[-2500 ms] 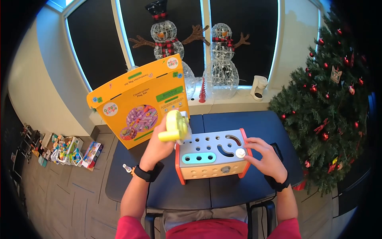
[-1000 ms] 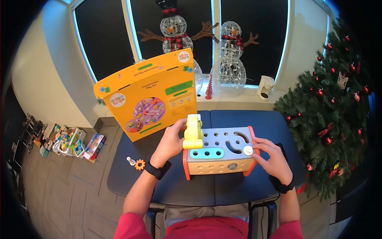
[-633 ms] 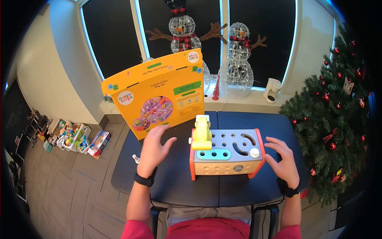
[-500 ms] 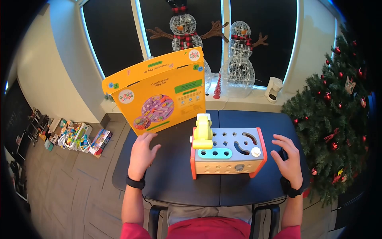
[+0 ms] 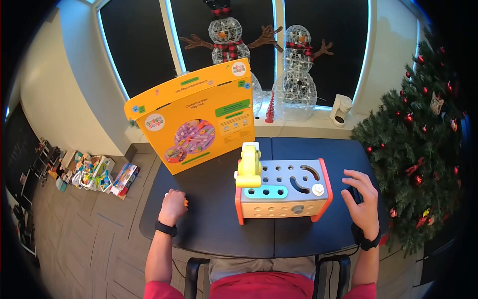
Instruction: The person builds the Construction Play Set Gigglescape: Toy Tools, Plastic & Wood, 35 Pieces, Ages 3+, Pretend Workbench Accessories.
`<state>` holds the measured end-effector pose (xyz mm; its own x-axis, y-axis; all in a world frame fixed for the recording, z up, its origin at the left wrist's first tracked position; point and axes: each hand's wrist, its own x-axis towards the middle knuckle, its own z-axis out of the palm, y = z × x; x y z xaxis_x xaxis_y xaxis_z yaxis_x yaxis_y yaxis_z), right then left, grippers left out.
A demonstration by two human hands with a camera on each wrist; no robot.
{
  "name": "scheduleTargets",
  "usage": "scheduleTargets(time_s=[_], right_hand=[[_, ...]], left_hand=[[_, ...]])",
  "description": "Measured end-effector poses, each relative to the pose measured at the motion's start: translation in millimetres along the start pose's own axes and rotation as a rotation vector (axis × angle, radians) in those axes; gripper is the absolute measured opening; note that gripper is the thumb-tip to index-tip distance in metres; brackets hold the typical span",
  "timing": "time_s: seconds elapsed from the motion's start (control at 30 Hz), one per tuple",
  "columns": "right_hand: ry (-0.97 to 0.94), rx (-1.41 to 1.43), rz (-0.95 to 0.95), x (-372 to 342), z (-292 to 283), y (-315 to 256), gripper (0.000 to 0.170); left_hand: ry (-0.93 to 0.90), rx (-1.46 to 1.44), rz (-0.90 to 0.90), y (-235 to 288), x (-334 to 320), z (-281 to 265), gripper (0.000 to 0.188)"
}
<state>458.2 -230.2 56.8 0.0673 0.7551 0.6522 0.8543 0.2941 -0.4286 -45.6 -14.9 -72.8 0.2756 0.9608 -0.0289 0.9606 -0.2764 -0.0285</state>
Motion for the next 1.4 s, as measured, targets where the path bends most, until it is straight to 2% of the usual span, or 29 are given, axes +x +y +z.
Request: scheduleTargets(time_s=[0.1, 0.23, 0.3, 0.43, 0.5, 0.63, 0.7, 0.77, 0.87, 1.1, 1.33, 1.4], right_hand=[[0.015, -0.002, 0.004, -0.5, -1.8, 1.5, 0.030], [0.015, 0.003, 0.005, 0.2, -3.1, -2.7, 0.029], [0.019, 0.011, -0.015, 0.9, -2.0, -3.9, 0.030], [0.025, 0.015, -0.066, 4.1, 5.8, -13.5, 0.030], [0.009, 0.018, -0.121, 5.0, 12.0, -21.8, 0.030], [-0.010, 0.022, -0.203, 6.6, 24.4, -36.2, 0.035], [0.002, 0.031, -0.223, 7.8, 31.9, -43.5, 0.036], [-0.014, 0.067, -0.263, 7.3, 38.7, -51.8, 0.034], [-0.041, 0.113, -0.307, 6.4, 51.0, -64.5, 0.031], [-0.153, 0.169, -0.384, 5.7, 77.8, -84.2, 0.033], [-0.204, 0.367, -0.299, 0.8, 94.1, -82.7, 0.028], [-0.264, 0.430, -0.168, 1.0, 90.8, -88.7, 0.026]], left_hand=[[0.011, 0.074, 0.007, -1.1, 5.2, 4.5, 0.040], [0.044, 0.001, -0.002, 8.2, -4.4, -14.9, 0.040], [0.196, -0.162, 0.043, 15.2, -10.4, -23.8, 0.043], [0.300, -0.372, 0.092, 46.0, -29.5, -57.9, 0.045], [0.393, -0.524, 0.186, 63.0, -40.6, -77.4, 0.047], [0.513, -0.606, 0.289, 91.0, -62.2, -108.3, 0.048], [0.613, -0.625, 0.411, 101.9, -70.4, -119.0, 0.050], [0.617, -0.620, 0.443, 110.1, -74.9, -119.0, 0.051], [0.655, -0.640, 0.623, 128.8, -80.7, -119.9, 0.053], [0.613, -0.655, 0.799, 166.8, -85.4, -119.0, 0.052], [0.596, -0.624, 0.847, 175.3, -77.6, -113.0, 0.047], [0.583, -0.626, 0.847, 179.2, -79.7, -112.9, 0.047]])
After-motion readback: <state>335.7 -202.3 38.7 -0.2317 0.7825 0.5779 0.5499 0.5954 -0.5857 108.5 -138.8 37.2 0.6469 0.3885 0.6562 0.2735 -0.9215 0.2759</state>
